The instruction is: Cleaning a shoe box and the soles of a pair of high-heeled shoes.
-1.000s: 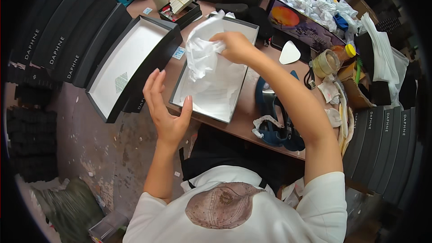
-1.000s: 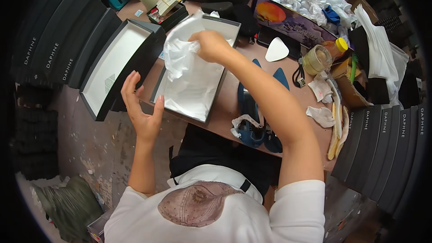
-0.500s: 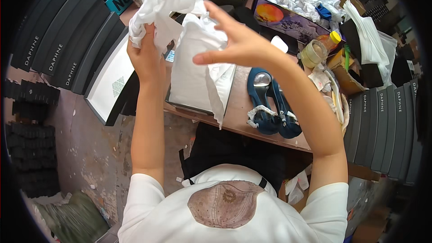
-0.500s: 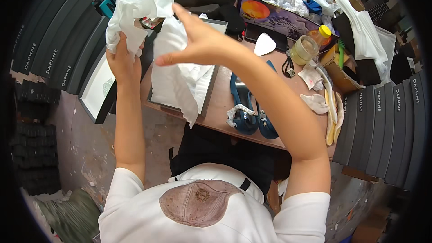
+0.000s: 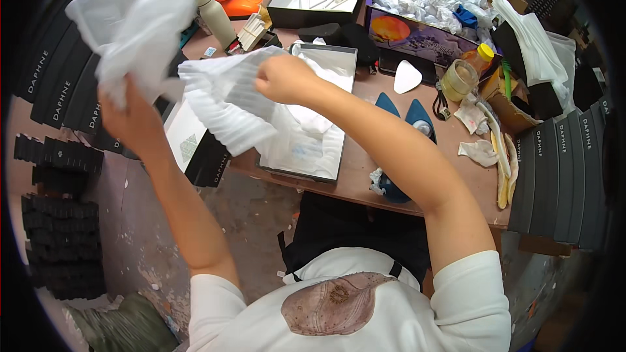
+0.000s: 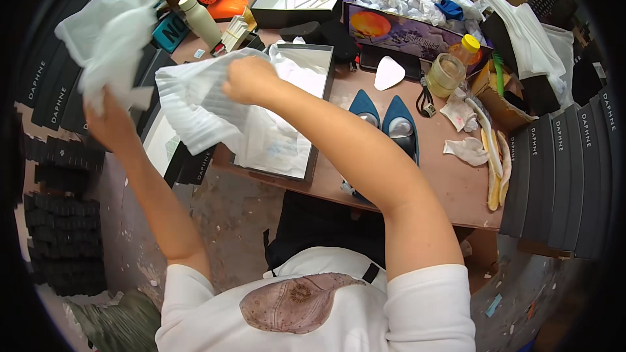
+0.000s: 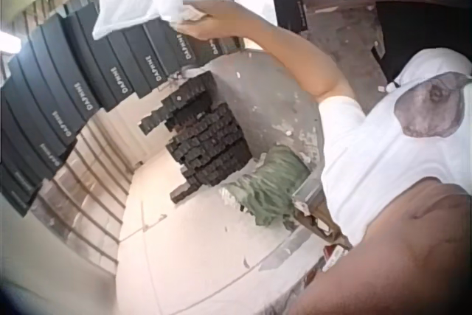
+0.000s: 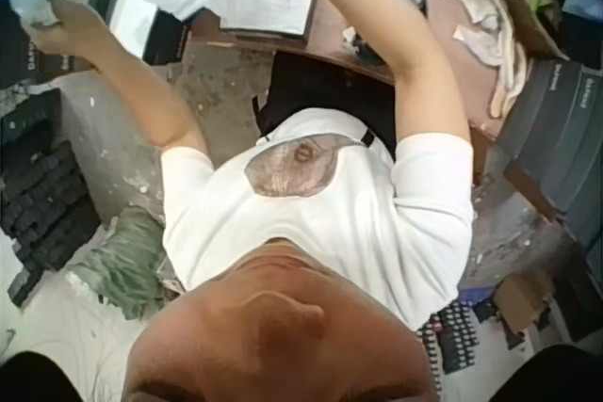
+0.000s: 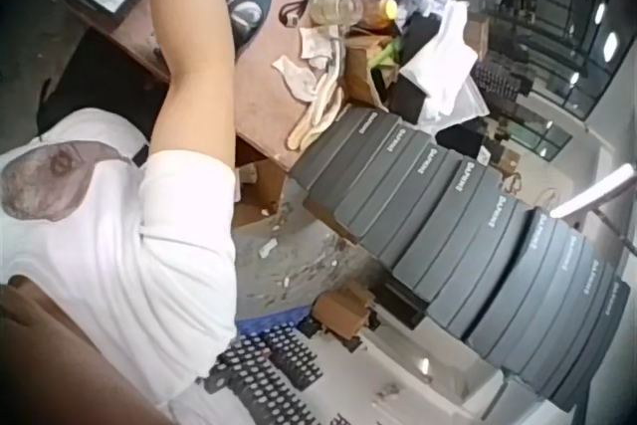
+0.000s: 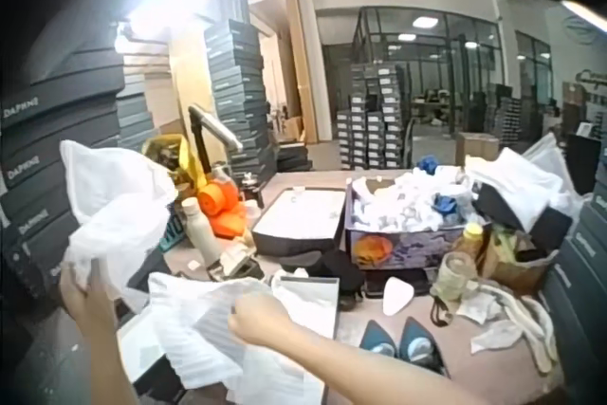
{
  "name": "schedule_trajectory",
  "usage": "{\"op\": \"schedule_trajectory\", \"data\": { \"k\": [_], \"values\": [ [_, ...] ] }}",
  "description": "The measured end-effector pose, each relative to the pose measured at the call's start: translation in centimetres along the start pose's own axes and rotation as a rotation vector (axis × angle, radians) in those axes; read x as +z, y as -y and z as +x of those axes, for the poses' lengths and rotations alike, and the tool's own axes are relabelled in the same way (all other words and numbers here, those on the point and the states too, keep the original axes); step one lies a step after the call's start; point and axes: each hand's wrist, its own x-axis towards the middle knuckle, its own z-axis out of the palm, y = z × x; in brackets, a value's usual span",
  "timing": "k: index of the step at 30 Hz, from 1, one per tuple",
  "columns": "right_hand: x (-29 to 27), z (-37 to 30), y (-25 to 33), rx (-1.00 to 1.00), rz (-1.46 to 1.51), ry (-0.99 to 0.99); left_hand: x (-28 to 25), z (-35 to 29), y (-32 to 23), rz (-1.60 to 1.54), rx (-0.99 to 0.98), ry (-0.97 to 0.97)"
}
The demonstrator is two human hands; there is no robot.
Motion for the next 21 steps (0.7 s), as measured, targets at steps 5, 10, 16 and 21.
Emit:
{"op": "schedule_trajectory", "data": {
  "k": [5, 10, 16, 21],
  "values": [
    [6.6, -3.8, -5.5, -0.037, -0.402, -0.151, 1.8, -2.0, 1.0, 0.747, 0.094, 0.310],
    [8.4, -1.7, -8.8, -0.134, -0.293, 0.132, 1.8, -8.6, -14.1, -0.272, 0.683, 0.744],
    [-3.8, -9.4, -7.4, -0.279, -0.555, -0.520, 7.7, -13.0, -6.2, 0.290, 0.391, 1.042],
    [-6.3, -13.2, -12.4, -0.199, -0.232, -0.973, 12.8, -14.1, -8.9, 0.591, 0.599, 1.047]
  ]
}}
